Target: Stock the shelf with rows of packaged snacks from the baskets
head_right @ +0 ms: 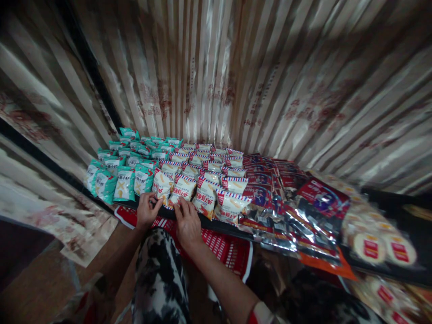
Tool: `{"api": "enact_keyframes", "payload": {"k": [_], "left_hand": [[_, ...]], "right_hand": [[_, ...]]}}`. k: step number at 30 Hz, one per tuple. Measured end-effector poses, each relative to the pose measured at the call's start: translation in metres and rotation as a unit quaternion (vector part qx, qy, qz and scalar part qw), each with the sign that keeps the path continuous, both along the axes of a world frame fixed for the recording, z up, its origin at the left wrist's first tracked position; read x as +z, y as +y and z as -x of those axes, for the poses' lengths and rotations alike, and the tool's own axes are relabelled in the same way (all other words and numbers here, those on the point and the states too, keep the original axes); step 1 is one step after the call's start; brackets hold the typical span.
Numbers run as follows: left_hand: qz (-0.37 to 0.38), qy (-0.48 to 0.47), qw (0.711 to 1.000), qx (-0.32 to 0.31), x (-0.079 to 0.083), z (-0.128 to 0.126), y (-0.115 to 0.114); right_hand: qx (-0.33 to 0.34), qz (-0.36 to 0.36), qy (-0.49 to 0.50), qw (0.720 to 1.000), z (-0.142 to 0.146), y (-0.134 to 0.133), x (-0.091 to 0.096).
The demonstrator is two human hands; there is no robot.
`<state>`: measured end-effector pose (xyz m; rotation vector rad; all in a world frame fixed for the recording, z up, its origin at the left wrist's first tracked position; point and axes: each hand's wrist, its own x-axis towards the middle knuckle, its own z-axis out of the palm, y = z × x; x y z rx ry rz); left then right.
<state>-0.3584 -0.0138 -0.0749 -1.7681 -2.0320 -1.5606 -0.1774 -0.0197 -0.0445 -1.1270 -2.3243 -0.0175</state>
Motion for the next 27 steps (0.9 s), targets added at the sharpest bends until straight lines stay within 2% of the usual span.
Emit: {"api": "enact_keyframes", "payload": {"k": [8, 12, 17, 23, 27], "left_hand": [[0.013, -0.031, 0.999, -0.027, 0.007, -0.004, -0.003], [0.026, -0.015, 0.999, -0.013, 0.005, -0.005, -0.002], [0.027, -0.002, 1.0, -0.004, 0.001, -0.002, -0.001], [0.029, 0.044, 0.998, -0.029, -0.003, 0.001, 0.0], [-0.013, 0.1, 0.995, 0.002, 0.003, 0.0, -0.001]], "right_hand": [[0.033, -0.008, 0.019, 0.999, -0.002, 0.014, -0.001], [0.004, -0.017, 0.024, 1.0, -0.003, 0.009, -0.002], [0.025, -0.029, 0.003, 0.999, -0.002, 0.007, -0.008], [0.057, 0.0, 0.026, 0.998, -0.004, 0.019, -0.01], [0.068, 0.004, 0.03, 0.997, -0.008, 0.021, -0.011]]}}
